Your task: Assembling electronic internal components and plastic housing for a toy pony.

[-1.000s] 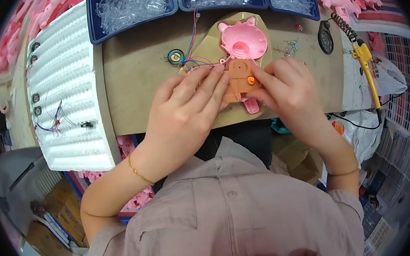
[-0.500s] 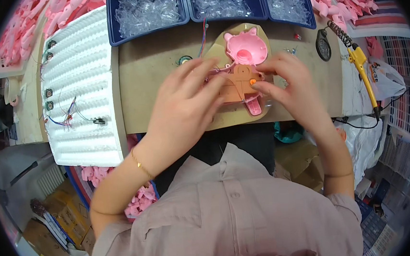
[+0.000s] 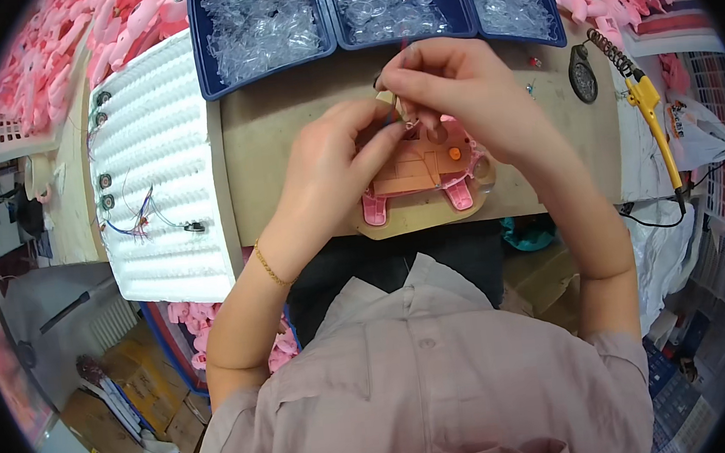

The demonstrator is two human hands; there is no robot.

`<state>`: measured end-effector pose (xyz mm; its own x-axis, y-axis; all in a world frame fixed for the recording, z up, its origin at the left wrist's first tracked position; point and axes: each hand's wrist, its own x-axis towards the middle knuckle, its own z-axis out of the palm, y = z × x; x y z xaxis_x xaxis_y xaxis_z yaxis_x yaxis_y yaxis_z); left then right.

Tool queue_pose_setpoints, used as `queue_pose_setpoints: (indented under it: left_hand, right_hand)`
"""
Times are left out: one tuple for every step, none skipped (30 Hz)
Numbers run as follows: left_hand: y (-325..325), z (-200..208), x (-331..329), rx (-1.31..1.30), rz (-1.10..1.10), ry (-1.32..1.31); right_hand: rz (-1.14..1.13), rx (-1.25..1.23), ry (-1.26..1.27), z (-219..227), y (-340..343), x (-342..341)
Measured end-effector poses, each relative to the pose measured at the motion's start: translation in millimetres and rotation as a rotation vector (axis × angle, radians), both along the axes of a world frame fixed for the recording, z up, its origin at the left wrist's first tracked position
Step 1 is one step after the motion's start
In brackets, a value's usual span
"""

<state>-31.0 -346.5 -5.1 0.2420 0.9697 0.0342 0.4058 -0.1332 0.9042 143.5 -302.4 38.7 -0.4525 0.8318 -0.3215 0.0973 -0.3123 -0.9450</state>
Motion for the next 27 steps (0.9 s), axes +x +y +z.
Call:
queue_pose_setpoints:
  left_hand:
    - [-1, 2, 0, -0.033, -0.030, -0.041]
    - [-2, 3, 0, -0.066, -0.059, -0.083]
    - [-1, 5, -1, -0.071, -0.058, -0.078]
    - [0, 7, -1, -0.135, -0.073, -0.092]
    - [3, 9, -1, -0.191, -0.094, -0.109]
    - [4, 10, -2, -0.189, -0.095, -0.107]
    - [5, 10, -6, -0.157, -0.119, -0.089]
    - [6, 10, -7, -0.127, -0.151, -0.072]
    - [6, 10, -6, -0.127, -0.157, -0.072]
    - [6, 10, -5, -0.140, -0.154, -0.089]
    - [5, 10, -4, -0.154, -0.155, -0.107]
    - [6, 7, -4, -0.153, -0.163, -0.109]
    - [8, 2, -5, 0.036, -0.192, -0.040]
    - [9, -2, -6, 0.222, -0.212, 0.029]
    - [8, -1, -5, 0.222, -0.214, 0.026]
    - [6, 1, -4, 0.058, -0.162, -0.053]
    - [4, 3, -4, -0.107, -0.103, -0.128]
    - [4, 3, -5, -0.106, -0.100, -0.130]
    - [3, 3, -5, -0.165, -0.085, -0.133]
    - [4, 3, -5, -0.224, -0.078, -0.137]
    - [4, 2, -5, -0.223, -0.084, -0.141]
    - [3, 0, -4, -0.276, -0.042, -0.195]
    - [2, -1, -3, -0.331, -0.003, -0.250]
    - [3, -2, -4, -0.332, -0.010, -0.256]
    - [4, -3, -5, -0.244, -0.040, -0.215]
    - [6, -4, -6, -0.154, -0.061, -0.175]
    - [6, -2, -5, -0.152, -0.057, -0.180]
  right_hand:
    - [0.067, 0.219, -0.081, 5, -3, 0]
    - [0.080, 0.328, -0.082, 6, -7, 1]
    - [0.080, 0.323, -0.077, 5, -6, 6]
    - [0.129, 0.511, -0.241, 5, -4, 13]
    - [0.174, 0.704, -0.411, 8, 0, 22]
    - [0.226, 0.590, -0.519, 13, 4, 32]
    - [0.225, 0.593, -0.517, 10, 6, 32]
    - [0.247, 0.758, -0.592, 3, 5, 34]
    - [0.270, 0.923, -0.666, -4, 4, 35]
    - [0.284, 0.975, -0.614, -13, 4, 28]
    - [0.278, 0.970, -0.618, -24, 5, 23]
    - [0.303, 1.022, -0.526, -36, 9, 17]
    - [0.329, 1.073, -0.433, -42, 13, 15]
    - [0.303, 1.163, -0.406, -42, 17, 13]
    - [0.303, 1.162, -0.409, -38, 18, 16]
    - [0.248, 1.281, -0.538, -33, 19, 20]
    - [0.194, 1.401, -0.659, -28, 21, 24]
    - [0.158, 1.450, -0.758, -24, 18, 29]
    - [0.162, 1.452, -0.759, -25, 13, 35]
    - [0.191, 1.374, -0.808, -28, 6, 42]
    - [0.220, 1.295, -0.856, -31, 1, 45]
    - [0.218, 1.293, -0.863, -36, 0, 45]
    - [0.196, 1.379, -0.844, -39, -2, 45]
    - [0.175, 1.466, -0.823, -42, -4, 45]
    - [0.175, 1.464, -0.831, -44, -8, 47]
    - [0.225, 1.414, -0.848, -46, -10, 48]
    - [0.275, 1.364, -0.863, -46, -12, 49]
